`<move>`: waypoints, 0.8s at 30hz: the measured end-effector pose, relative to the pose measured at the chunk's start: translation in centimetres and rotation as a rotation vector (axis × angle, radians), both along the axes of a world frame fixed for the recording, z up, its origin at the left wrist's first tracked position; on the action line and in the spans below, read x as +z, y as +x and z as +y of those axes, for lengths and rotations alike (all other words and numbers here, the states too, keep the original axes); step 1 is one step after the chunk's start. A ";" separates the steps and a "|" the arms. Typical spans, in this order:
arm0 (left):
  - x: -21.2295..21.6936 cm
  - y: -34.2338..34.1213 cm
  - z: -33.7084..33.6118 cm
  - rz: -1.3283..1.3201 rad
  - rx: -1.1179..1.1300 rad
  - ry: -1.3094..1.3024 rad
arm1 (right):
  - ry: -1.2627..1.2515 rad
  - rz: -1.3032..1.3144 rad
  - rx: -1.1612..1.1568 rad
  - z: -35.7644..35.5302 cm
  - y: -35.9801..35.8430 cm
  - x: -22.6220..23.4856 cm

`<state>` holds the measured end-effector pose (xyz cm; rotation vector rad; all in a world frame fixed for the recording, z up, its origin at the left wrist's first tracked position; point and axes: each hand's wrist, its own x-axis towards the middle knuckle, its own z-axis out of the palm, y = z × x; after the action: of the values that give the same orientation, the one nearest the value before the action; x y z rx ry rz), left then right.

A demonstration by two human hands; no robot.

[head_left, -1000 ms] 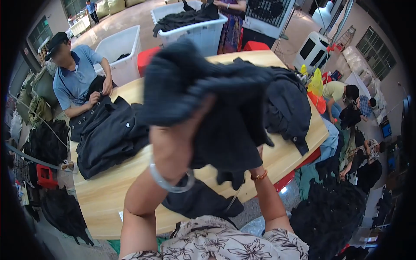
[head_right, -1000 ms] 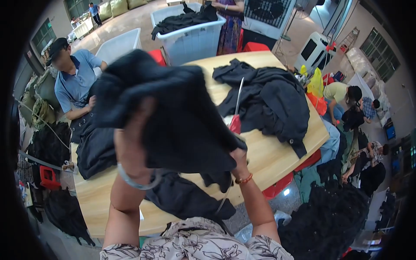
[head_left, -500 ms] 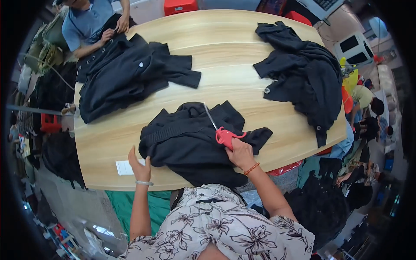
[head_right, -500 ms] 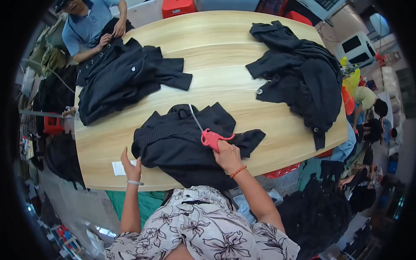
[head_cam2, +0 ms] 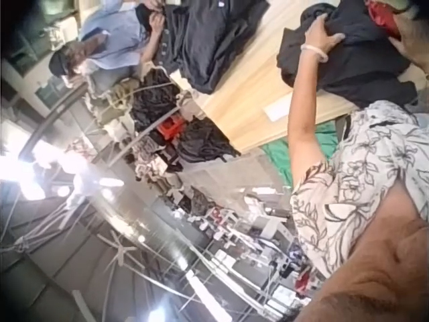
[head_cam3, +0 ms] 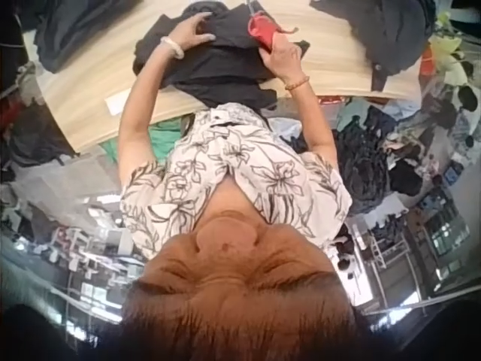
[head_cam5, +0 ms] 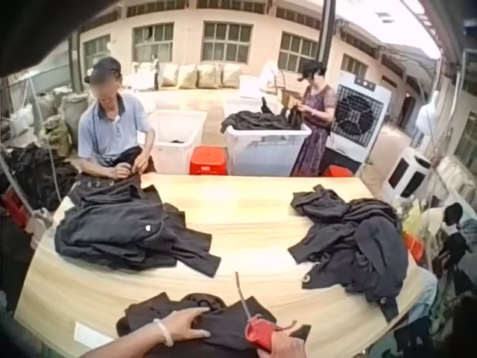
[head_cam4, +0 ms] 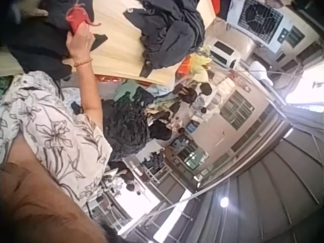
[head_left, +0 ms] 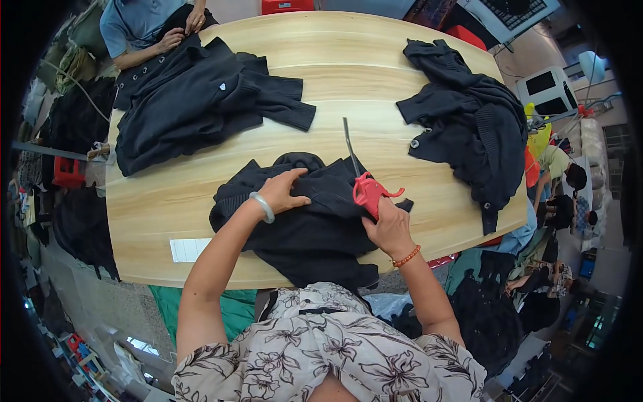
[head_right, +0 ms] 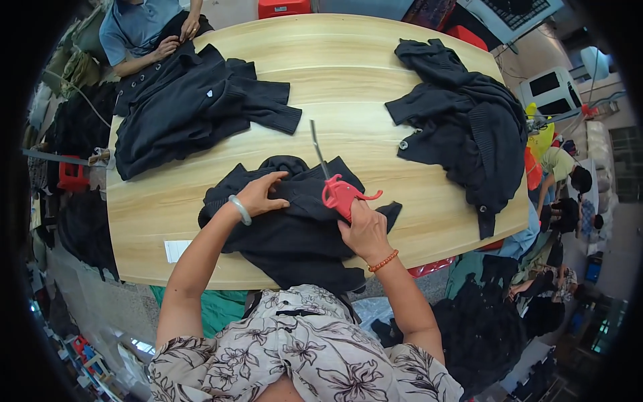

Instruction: Trimming loose threads and inspecting black garments with scissors in a factory setting.

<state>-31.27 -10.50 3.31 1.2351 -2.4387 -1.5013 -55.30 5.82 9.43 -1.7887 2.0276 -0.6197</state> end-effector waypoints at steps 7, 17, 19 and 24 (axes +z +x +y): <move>3.0 -2.3 -1.1 0.094 -0.188 0.499 | -0.189 0.103 0.070 0.1 -0.4 5.1; 5.1 0.5 0.3 0.347 0.083 0.369 | -0.098 0.102 -0.084 0.9 -0.5 1.9; 7.6 3.4 -0.4 0.516 0.261 0.101 | 0.073 0.126 -0.207 0.8 -1.9 -0.7; 14.1 3.8 0.7 0.456 0.209 -0.500 | 0.053 0.105 -0.236 0.0 -2.0 -2.5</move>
<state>-27.44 -9.81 17.41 0.8920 -2.1116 -0.9078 -57.33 5.81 6.97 -1.5956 2.3256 -0.5414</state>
